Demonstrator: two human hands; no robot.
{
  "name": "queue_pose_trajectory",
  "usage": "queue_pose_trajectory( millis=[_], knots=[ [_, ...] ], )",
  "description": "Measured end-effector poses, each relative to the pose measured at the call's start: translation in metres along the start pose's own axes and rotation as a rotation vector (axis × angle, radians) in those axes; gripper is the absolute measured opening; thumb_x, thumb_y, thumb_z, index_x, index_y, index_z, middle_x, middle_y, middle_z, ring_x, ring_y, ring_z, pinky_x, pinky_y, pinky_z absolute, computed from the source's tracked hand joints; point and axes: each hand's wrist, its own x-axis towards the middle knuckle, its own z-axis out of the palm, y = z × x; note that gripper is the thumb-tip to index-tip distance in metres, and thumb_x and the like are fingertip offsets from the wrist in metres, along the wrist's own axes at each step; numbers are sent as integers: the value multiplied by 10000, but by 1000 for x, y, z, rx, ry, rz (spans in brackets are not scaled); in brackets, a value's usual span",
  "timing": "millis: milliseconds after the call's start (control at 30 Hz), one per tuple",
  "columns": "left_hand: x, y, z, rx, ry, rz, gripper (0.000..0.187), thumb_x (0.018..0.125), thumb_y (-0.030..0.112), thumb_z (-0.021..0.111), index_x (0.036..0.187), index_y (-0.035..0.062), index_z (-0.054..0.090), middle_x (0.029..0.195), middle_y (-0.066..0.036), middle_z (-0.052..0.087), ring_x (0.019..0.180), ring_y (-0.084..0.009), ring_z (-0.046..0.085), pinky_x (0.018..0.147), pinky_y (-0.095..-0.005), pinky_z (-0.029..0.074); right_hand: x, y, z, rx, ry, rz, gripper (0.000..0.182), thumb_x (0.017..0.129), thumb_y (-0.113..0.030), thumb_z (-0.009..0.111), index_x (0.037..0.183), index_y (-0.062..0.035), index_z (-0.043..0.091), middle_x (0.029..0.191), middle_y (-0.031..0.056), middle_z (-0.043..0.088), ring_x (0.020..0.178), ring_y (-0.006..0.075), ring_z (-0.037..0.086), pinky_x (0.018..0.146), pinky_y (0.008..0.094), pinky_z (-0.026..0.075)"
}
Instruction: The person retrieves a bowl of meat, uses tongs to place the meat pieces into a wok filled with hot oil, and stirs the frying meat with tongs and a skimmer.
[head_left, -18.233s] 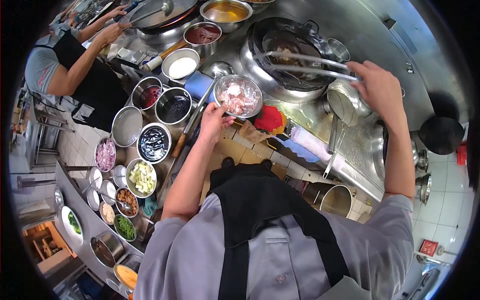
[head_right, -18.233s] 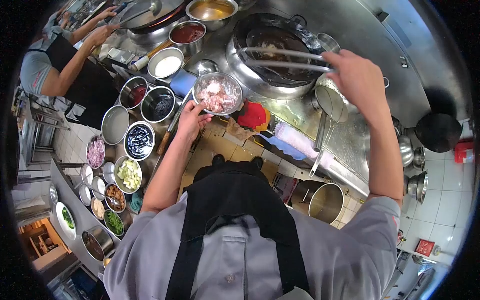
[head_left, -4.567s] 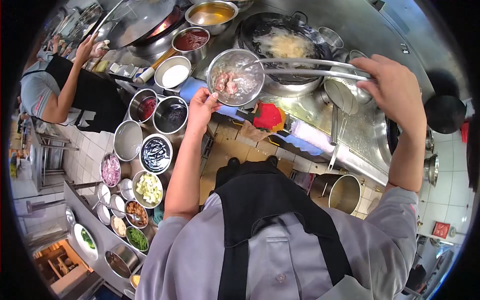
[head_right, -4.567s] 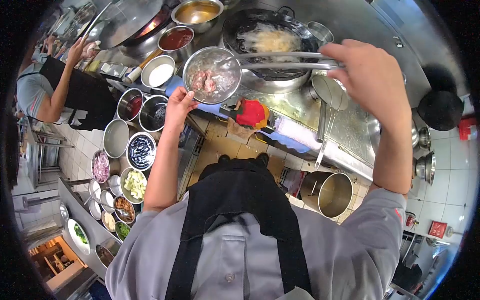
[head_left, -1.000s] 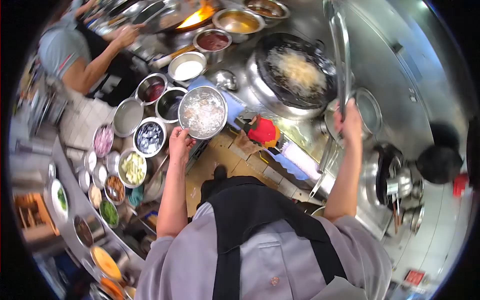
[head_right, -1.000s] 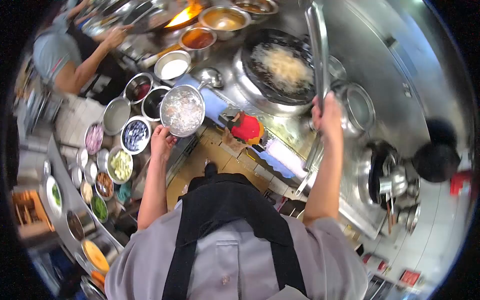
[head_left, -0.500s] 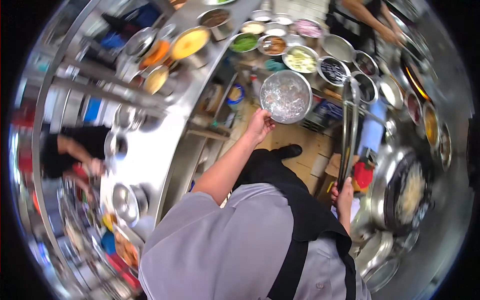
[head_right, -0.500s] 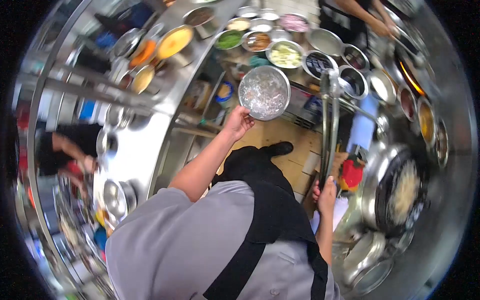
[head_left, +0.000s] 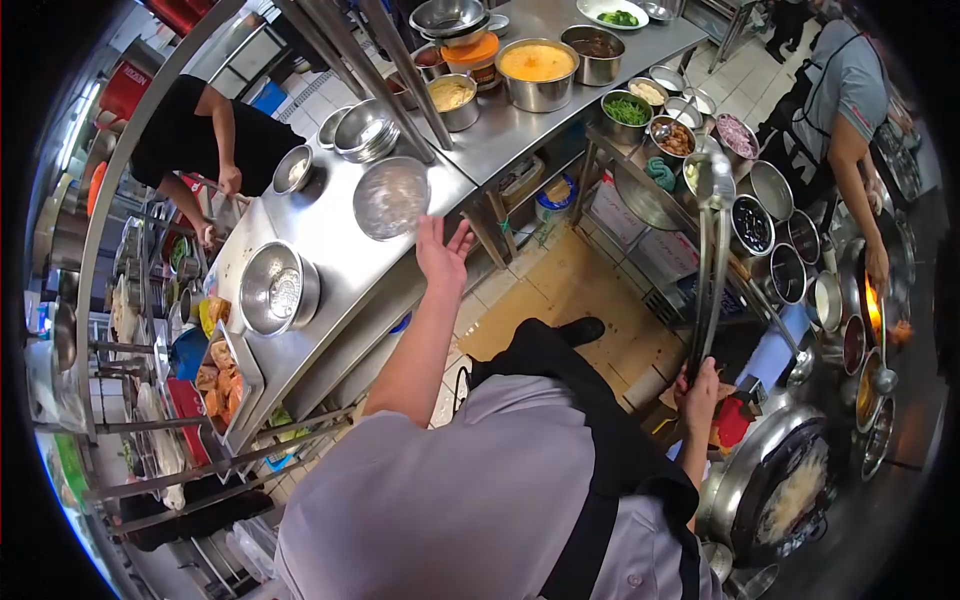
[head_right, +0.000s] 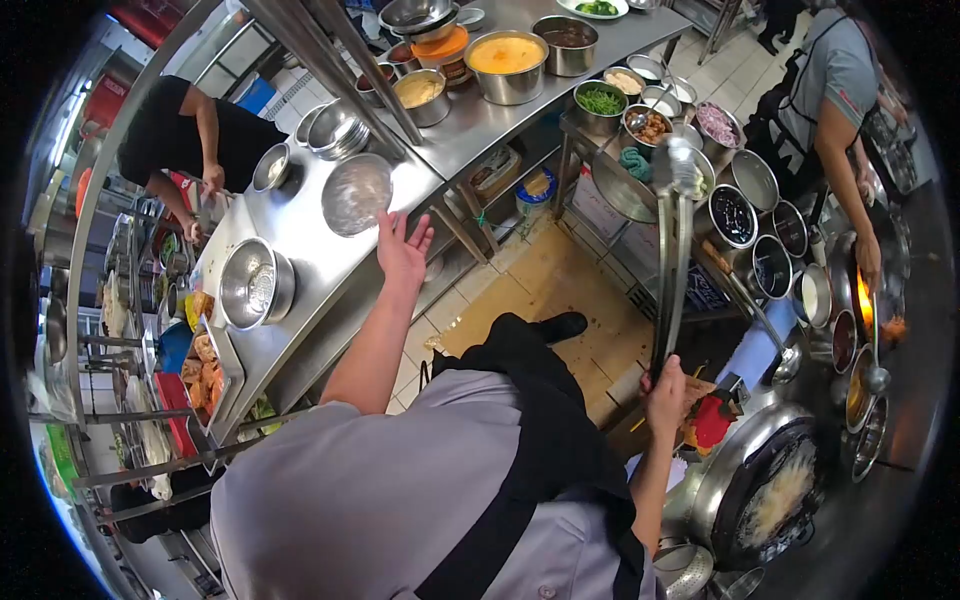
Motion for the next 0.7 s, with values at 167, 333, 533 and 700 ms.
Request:
queue_pose_trajectory(
  millis=[167,333,533,700],
  knots=[
    [-17,-30,34,165,-558,-203,409,895,414,433,1118,72,440,1082,-94,579,743,-201,600,688,-330,483,-21,17,6,-57,45,-75,461,956,-407,276,741,-46,464,554,-13,406,488,70,384,443,215,298],
    [-42,-122,55,504,-781,-477,338,893,386,446,1055,93,493,1035,-89,595,741,-178,582,678,-307,474,-55,30,-15,-168,198,-125,360,945,-340,344,913,-40,541,598,3,449,514,78,406,466,220,328],
    [19,-264,-26,1613,-1547,-482,368,858,371,523,991,33,585,786,-48,587,610,-135,532,517,-270,437,-137,27,-57,-389,707,-239,358,851,-104,524,1192,-2,478,1138,180,552,1048,260,536,892,322,393],
    [80,-294,-39,1742,-1979,-793,228,839,256,542,854,31,579,713,-75,551,573,-171,547,446,-300,429,-292,45,-97,-443,1305,160,414,795,-195,612,1185,-84,527,1041,174,596,929,316,576,815,351,438]
  ],
)
